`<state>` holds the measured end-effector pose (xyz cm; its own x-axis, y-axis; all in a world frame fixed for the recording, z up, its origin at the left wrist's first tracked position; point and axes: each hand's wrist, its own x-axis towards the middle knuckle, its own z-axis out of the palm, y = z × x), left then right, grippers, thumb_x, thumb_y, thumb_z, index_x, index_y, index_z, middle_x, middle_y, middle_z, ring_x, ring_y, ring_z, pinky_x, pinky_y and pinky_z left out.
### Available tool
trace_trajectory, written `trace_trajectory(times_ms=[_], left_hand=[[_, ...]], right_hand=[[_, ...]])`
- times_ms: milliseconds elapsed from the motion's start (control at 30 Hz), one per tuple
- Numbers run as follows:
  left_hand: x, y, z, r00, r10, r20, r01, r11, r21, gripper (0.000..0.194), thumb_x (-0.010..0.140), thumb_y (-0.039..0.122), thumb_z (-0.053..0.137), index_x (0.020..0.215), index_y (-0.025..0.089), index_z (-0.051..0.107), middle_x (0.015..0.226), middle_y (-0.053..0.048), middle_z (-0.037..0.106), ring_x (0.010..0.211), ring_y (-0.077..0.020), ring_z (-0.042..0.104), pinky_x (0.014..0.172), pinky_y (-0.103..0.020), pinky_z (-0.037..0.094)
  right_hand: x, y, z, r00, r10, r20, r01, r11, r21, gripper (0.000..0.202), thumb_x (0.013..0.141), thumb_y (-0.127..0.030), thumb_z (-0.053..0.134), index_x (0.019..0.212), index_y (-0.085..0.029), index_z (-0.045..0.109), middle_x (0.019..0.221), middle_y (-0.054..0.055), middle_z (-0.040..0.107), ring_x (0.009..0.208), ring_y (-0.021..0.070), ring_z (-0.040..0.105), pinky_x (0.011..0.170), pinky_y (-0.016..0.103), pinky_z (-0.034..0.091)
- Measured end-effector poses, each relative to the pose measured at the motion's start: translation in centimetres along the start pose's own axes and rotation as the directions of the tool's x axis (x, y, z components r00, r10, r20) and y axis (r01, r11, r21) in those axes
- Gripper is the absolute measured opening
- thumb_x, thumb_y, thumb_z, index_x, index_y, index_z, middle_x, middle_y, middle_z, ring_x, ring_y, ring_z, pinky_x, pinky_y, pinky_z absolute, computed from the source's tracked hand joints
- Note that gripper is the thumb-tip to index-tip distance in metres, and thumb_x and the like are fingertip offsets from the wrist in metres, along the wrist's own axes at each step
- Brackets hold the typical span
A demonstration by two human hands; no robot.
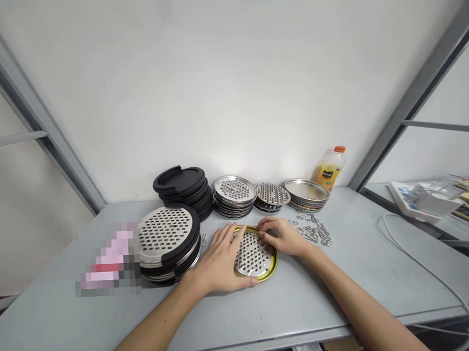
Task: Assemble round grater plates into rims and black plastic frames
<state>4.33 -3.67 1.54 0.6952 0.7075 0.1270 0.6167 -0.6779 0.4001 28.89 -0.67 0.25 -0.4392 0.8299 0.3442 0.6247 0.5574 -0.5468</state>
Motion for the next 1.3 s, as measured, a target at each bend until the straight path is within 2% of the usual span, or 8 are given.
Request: trace_trajectory(times_ms=[100,200,367,633,700,833,933,1300], left_hand=[[-0.2,0.1,-0.6,0.997,0.068,0.022,-0.069,0.997,0.023,0.101,0.073,0.057,0.064,0.15,0.019,0.011,0.157,-0.012,0.01,0.144,-0.0307,0.005,0.117,-0.047,0.013],[-0.2,0.3,-0.7,0.996,0.048,0.072,-0.05,0.999,0.019,0.11,0.067,0.068,0.064,0.15,0.017,0.011,0.157,-0.014,0.01,0.144,-0.0322,0.005,0.117,-0.048,0.012],[-0.2,0.1,-0.1,0.991,-0.031,0.133,0.027,0.999,0.027,0.121,0.061,0.075,0.062,0.15,0.015,0.008,0.157,-0.017,0.008,0.144,-0.0352,0.003,0.116,-0.051,0.011],[-0.4,-0.1,-0.6,0.986,0.118,0.116,-0.121,0.992,0.019,0.097,0.071,0.038,0.063,0.15,0.02,0.01,0.158,-0.012,0.007,0.144,-0.0324,0.002,0.117,-0.05,0.009],[-0.4,0.0,-0.5,0.991,0.078,0.106,-0.079,0.997,0.004,0.097,0.073,0.046,0.063,0.15,0.019,0.01,0.158,-0.012,0.006,0.144,-0.033,0.001,0.116,-0.051,0.01],[-0.2,0.3,0.2,0.988,-0.121,0.098,0.123,0.992,-0.021,0.108,0.072,0.072,0.056,0.151,0.016,0.008,0.158,-0.015,0.002,0.143,-0.0365,-0.006,0.115,-0.055,0.011],[-0.2,0.2,0.7,0.974,-0.194,0.119,0.197,0.98,-0.016,0.113,0.07,0.078,0.052,0.151,0.013,0.008,0.157,-0.018,-0.002,0.141,-0.0387,-0.01,0.113,-0.058,0.012],[-0.2,-0.5,0.1,0.984,-0.113,0.135,0.117,0.993,-0.021,0.108,0.071,0.075,0.053,0.15,0.015,0.011,0.157,-0.016,-0.002,0.143,-0.0352,-0.009,0.115,-0.053,0.008]], right_hand=[[-0.1,-0.3,-0.3,0.999,0.033,0.009,-0.033,0.999,-0.025,0.019,0.084,-0.021,0.053,0.075,-0.018,0.069,0.081,0.005,0.068,0.072,0.0162,0.06,0.07,0.028,0.047],[-0.2,-0.6,-0.6,0.999,0.047,0.016,-0.046,0.998,-0.04,0.019,0.085,-0.023,0.053,0.081,-0.018,0.071,0.075,0.004,0.067,0.067,0.0155,0.058,0.066,0.028,0.045],[-0.1,-0.7,-0.5,0.999,-0.039,0.0,0.039,0.999,0.013,0.019,0.083,-0.019,0.055,0.092,-0.019,0.072,0.093,0.006,0.068,0.085,0.019,0.061,0.08,0.031,0.048],[-0.3,0.2,0.2,0.997,-0.066,0.041,0.065,0.998,0.01,0.017,0.081,-0.019,0.059,0.087,-0.022,0.075,0.105,0.008,0.064,0.098,0.0224,0.06,0.093,0.04,0.046],[-0.3,0.2,0.1,0.998,-0.054,0.034,0.054,0.999,-0.002,0.015,0.082,-0.02,0.06,0.086,-0.022,0.074,0.106,0.008,0.064,0.1,0.0232,0.059,0.094,0.042,0.045],[-0.2,-0.1,0.0,0.998,-0.041,0.038,0.042,0.999,-0.012,0.021,0.083,-0.017,0.057,0.092,-0.024,0.074,0.11,0.008,0.062,0.103,0.0229,0.058,0.095,0.042,0.045],[-0.2,-0.2,0.1,0.997,-0.047,0.057,0.047,0.999,0.002,0.026,0.085,-0.014,0.052,0.095,-0.025,0.074,0.112,0.007,0.061,0.104,0.0216,0.059,0.094,0.04,0.046],[-0.3,-0.5,0.2,0.997,-0.027,0.07,0.026,0.999,0.02,0.024,0.08,-0.014,0.056,0.093,-0.024,0.074,0.115,0.008,0.06,0.108,0.0233,0.057,0.098,0.042,0.043]])
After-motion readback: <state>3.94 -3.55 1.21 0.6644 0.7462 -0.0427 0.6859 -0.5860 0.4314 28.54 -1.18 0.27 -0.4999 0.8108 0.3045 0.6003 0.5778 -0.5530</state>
